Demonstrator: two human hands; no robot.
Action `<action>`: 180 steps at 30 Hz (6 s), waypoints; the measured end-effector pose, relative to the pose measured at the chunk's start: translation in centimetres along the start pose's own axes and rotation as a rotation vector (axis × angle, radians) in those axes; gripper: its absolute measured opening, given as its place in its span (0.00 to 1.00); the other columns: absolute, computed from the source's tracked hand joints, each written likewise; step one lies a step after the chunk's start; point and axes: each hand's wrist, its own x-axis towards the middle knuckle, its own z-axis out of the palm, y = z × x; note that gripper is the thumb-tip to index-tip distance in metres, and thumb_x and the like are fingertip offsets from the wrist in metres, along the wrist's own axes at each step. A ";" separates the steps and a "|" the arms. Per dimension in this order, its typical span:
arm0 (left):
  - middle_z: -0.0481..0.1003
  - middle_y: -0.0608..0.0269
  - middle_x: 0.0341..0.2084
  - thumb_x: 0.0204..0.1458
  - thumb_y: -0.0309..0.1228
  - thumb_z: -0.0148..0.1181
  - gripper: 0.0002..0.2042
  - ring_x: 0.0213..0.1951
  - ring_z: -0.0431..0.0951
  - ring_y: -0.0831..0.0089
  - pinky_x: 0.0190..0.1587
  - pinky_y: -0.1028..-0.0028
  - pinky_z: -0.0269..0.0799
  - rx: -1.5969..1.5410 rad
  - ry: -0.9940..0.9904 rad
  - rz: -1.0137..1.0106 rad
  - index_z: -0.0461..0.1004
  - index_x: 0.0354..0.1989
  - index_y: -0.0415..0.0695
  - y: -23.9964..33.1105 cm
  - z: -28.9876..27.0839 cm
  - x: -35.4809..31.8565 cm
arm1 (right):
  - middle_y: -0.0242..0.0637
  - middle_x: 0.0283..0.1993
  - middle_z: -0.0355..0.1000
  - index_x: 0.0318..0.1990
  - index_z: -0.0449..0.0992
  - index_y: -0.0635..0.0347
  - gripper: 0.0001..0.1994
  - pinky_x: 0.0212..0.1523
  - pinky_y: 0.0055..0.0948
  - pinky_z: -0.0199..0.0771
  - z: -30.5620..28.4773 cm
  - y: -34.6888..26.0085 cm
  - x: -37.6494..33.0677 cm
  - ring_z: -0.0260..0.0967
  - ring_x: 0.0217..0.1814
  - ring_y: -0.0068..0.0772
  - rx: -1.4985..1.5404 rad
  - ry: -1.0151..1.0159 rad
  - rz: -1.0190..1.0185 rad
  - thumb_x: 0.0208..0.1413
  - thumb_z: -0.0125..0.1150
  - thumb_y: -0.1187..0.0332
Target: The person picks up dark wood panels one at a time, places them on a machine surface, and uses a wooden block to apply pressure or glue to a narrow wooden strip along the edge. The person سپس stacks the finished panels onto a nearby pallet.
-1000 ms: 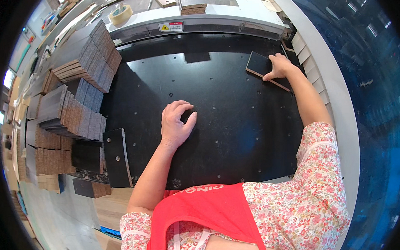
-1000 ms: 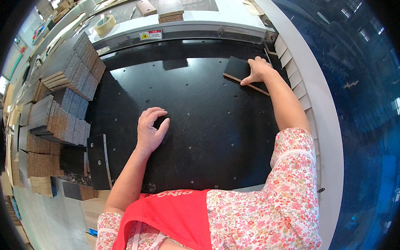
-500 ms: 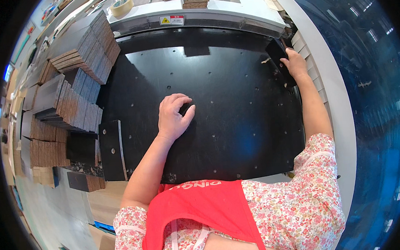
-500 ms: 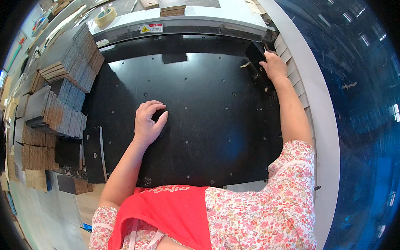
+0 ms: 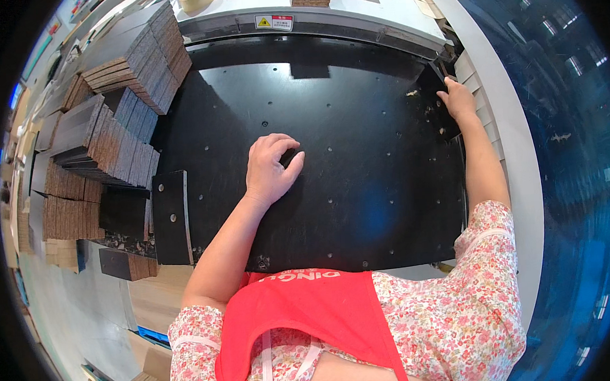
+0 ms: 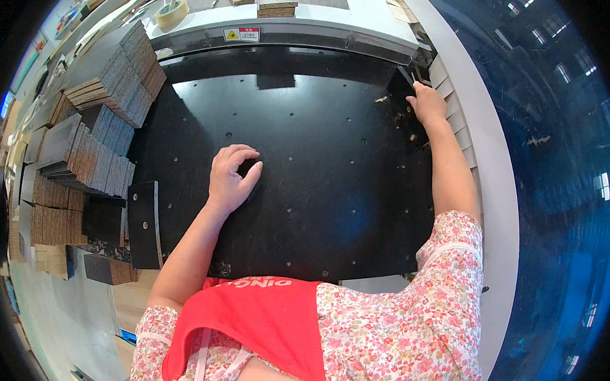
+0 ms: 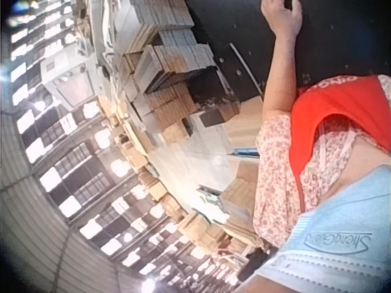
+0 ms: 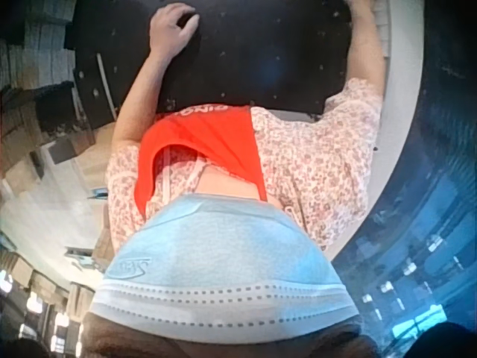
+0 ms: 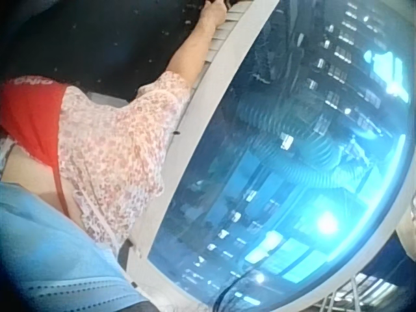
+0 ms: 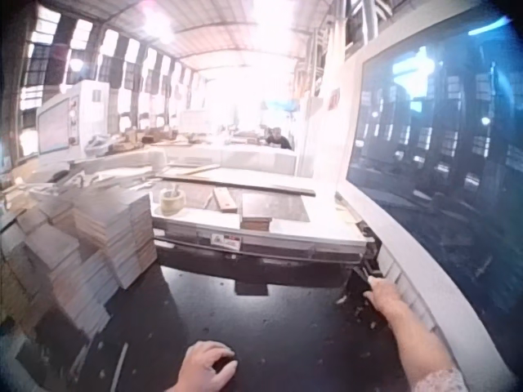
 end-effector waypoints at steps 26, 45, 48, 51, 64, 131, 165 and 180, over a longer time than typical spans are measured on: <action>0.79 0.65 0.39 0.49 0.34 0.66 0.08 0.47 0.76 0.63 0.58 0.62 0.66 -0.018 -0.013 -0.033 0.80 0.34 0.45 0.2 0.1 0.0 | 0.40 0.44 0.82 0.48 0.79 0.67 0.18 0.48 0.29 0.74 2.0 3.4 -1.6 0.78 0.45 0.28 0.848 0.360 0.215 0.56 0.70 0.63; 0.79 0.57 0.41 0.47 0.39 0.69 0.17 0.46 0.77 0.56 0.52 0.60 0.71 -0.060 0.102 0.020 0.78 0.42 0.44 0.1 -0.1 -1.1 | 0.45 0.45 0.77 0.57 0.74 0.63 0.21 0.64 0.46 0.65 -4.7 -8.9 -5.7 0.73 0.51 0.52 0.311 0.363 -0.669 0.56 0.66 0.68; 0.77 0.59 0.42 0.49 0.38 0.68 0.15 0.49 0.75 0.58 0.55 0.60 0.69 -0.018 0.049 -0.021 0.78 0.42 0.45 0.4 0.0 -2.1 | 0.38 0.43 0.75 0.51 0.78 0.58 0.16 0.51 0.43 0.70 -3.8 -8.7 -5.7 0.72 0.46 0.46 0.070 0.403 -0.569 0.54 0.64 0.69; 0.77 0.59 0.41 0.49 0.36 0.67 0.11 0.47 0.76 0.59 0.54 0.60 0.70 -0.030 0.058 0.005 0.79 0.38 0.46 1.2 -0.1 -2.7 | 0.35 0.45 0.74 0.45 0.79 0.55 0.11 0.49 0.40 0.72 -2.1 -6.5 -5.8 0.72 0.48 0.45 -0.094 0.376 -0.503 0.54 0.60 0.71; 0.77 0.63 0.42 0.50 0.33 0.67 0.09 0.50 0.74 0.61 0.58 0.61 0.67 0.032 -0.070 0.008 0.80 0.38 0.46 1.7 -1.3 -4.4 | 0.27 0.37 0.74 0.33 0.80 0.46 0.04 0.42 0.35 0.69 -2.4 -5.8 -6.1 0.69 0.47 0.33 -0.546 0.285 -0.447 0.53 0.58 0.66; 0.61 0.45 0.61 0.36 0.33 0.79 0.54 0.56 0.69 0.54 0.58 0.61 0.70 0.286 0.595 -0.868 0.48 0.73 0.40 1.5 -14.9 -22.4 | 0.39 0.51 0.73 0.54 0.74 0.72 0.22 0.52 0.28 0.72 -2.8 -46.9 -15.8 0.73 0.48 0.35 1.208 -0.477 -0.894 0.51 0.71 0.74; 0.74 0.70 0.38 0.62 0.41 0.60 0.19 0.38 0.75 0.79 0.39 0.74 0.75 -0.750 0.740 -1.172 0.70 0.55 0.42 0.9 -18.5 -25.9 | 0.45 0.44 0.76 0.42 0.78 0.69 0.09 0.46 0.31 0.76 -3.5 -42.5 -19.0 0.76 0.43 0.42 1.312 -0.200 -1.081 0.52 0.64 0.80; 0.80 0.62 0.40 0.59 0.33 0.61 0.17 0.42 0.78 0.76 0.48 0.74 0.75 -0.663 0.362 -1.171 0.76 0.51 0.34 2.9 -22.3 -28.9 | 0.42 0.41 0.75 0.41 0.77 0.68 0.07 0.44 0.29 0.75 -3.9 -42.0 -19.3 0.76 0.40 0.36 1.321 -0.264 -1.068 0.54 0.62 0.82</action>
